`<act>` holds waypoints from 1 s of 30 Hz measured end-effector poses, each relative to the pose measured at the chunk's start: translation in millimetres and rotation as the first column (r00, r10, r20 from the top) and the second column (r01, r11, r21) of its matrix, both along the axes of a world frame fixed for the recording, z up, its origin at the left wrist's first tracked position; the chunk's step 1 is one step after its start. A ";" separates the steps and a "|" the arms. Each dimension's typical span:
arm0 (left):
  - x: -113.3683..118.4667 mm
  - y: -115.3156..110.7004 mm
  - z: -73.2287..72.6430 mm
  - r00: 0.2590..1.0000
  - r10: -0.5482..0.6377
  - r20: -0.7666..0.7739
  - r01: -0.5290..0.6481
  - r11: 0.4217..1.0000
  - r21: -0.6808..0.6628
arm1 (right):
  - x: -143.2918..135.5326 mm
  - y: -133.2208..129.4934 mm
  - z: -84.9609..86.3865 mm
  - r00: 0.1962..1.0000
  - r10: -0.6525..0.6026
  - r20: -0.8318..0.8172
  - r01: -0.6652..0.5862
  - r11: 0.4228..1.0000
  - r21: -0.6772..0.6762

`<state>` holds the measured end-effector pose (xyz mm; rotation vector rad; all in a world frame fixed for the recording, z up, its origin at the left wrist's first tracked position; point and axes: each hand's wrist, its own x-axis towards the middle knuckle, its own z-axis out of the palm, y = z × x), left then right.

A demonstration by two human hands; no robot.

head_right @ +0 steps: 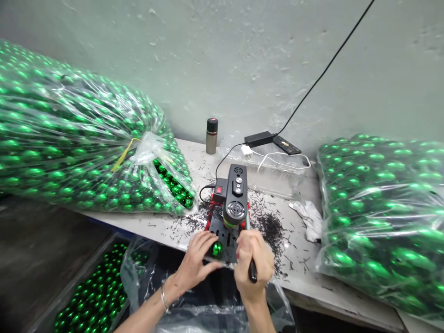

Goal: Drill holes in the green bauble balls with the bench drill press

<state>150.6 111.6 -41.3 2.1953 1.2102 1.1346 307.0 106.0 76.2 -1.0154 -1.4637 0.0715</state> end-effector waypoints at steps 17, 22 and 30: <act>-60.3 134.4 36.6 0.771 0.164 -0.616 -0.218 0.976 -0.012 | -0.9 0.7 -26.2 1.000 -0.002 0.023 0.000 0.996 0.084; -66.3 118.0 54.8 0.944 0.155 -0.291 -0.210 0.963 -0.167 | -1.5 0.5 -27.8 0.999 -0.006 0.033 0.004 0.997 0.082; -27.6 65.7 35.2 0.576 0.468 0.670 0.327 0.619 -0.714 | -3.7 1.8 -18.4 1.000 -0.024 0.007 0.024 0.997 0.073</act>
